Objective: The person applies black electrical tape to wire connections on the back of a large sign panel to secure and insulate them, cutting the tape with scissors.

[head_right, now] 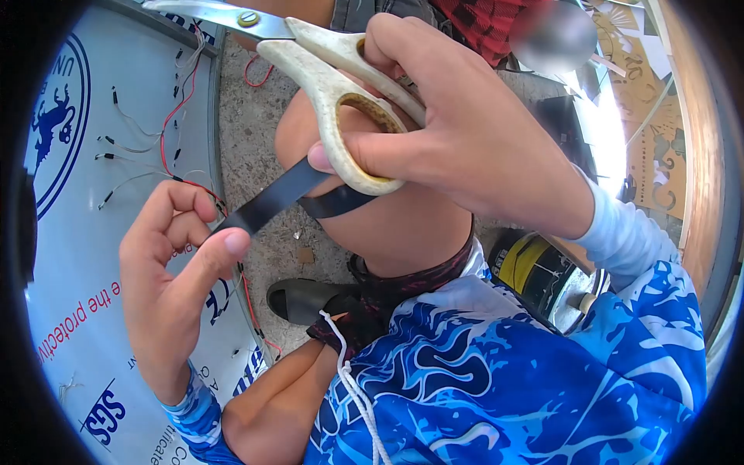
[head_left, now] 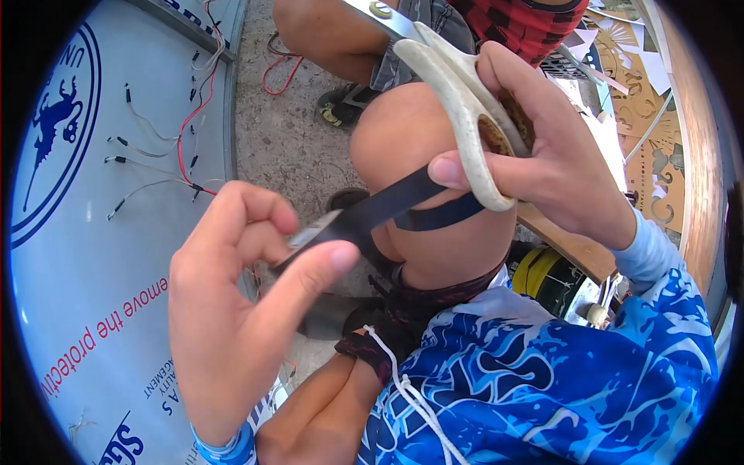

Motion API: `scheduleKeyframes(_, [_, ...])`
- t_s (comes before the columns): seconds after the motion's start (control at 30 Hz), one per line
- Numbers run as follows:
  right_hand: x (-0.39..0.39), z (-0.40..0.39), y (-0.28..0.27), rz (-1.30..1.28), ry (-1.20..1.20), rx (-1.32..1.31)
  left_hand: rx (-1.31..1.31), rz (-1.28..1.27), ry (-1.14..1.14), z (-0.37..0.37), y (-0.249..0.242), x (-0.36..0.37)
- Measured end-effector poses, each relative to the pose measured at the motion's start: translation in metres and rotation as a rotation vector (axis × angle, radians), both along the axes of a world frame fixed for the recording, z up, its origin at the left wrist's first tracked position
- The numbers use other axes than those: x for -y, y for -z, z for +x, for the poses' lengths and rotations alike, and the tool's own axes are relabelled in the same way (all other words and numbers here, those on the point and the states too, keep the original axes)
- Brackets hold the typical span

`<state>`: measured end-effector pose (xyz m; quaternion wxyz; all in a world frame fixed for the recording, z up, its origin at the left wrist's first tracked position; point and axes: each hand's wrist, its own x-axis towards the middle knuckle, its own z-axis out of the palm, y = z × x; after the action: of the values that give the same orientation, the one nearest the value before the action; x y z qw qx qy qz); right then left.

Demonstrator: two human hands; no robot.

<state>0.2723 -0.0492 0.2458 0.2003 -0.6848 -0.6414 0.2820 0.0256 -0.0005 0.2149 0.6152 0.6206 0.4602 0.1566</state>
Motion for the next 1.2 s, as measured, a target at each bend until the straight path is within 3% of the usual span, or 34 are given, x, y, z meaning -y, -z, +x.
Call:
scheduleKeyframes(0.07, [-0.002,-0.002,-0.002,-0.022,-0.02,0.03,-0.251,0.19,0.014,-0.004,0.005,0.001])
scheduleKeyframes(0.2, [-0.001,-0.008,-0.001,-0.048,-0.012,0.057,-0.432,0.284,0.023,-0.012,0.012,0.005])
scheduleKeyframes(0.3, [-0.004,-0.007,-0.001,-0.084,0.011,0.054,-0.296,0.219,-0.079,-0.016,0.013,0.005])
scheduleKeyframes(0.37, [-0.003,-0.005,0.004,-0.081,0.033,0.012,-0.028,0.16,-0.044,-0.021,0.022,0.003])
scheduleKeyframes(0.47, [0.006,-0.003,-0.002,-0.136,0.068,0.008,0.16,0.302,0.054,-0.027,0.039,0.0])
scheduleKeyframes(0.53, [0.029,-0.01,0.004,0.206,0.313,-0.163,0.213,0.307,0.029,-0.027,0.042,-0.005])
scheduleKeyframes(0.6, [0.067,-0.006,0.008,0.264,0.333,-0.507,0.264,0.306,-0.005,-0.026,0.047,-0.01])
scheduleKeyframes(0.67, [0.066,0.027,0.0,-0.063,-0.478,-0.948,0.317,0.424,0.093,-0.024,0.051,-0.015])
scheduleKeyframes(0.7, [0.074,0.015,0.004,-0.066,-0.487,-0.957,0.306,0.424,0.086,-0.024,0.055,-0.02])
scheduleKeyframes(0.8, [0.133,-0.048,0.027,-0.258,-0.447,-0.508,0.373,0.525,0.143,-0.022,0.057,-0.029])
scheduleKeyframes(0.87, [0.149,-0.061,0.05,-0.561,-0.231,-0.638,0.286,0.484,0.121,-0.019,0.054,-0.028])
scheduleKeyframes(0.93, [0.146,-0.063,0.062,-0.573,-0.206,-0.649,0.282,0.497,0.127,-0.019,0.053,-0.026])
scheduleKeyframes(1.03, [0.129,-0.072,0.067,-0.517,0.038,-0.63,0.281,0.467,0.122,-0.02,0.053,-0.021])
scheduleKeyframes(1.2, [0.112,-0.078,0.062,-0.611,0.078,-0.638,0.268,0.401,0.119,-0.021,0.051,-0.02])
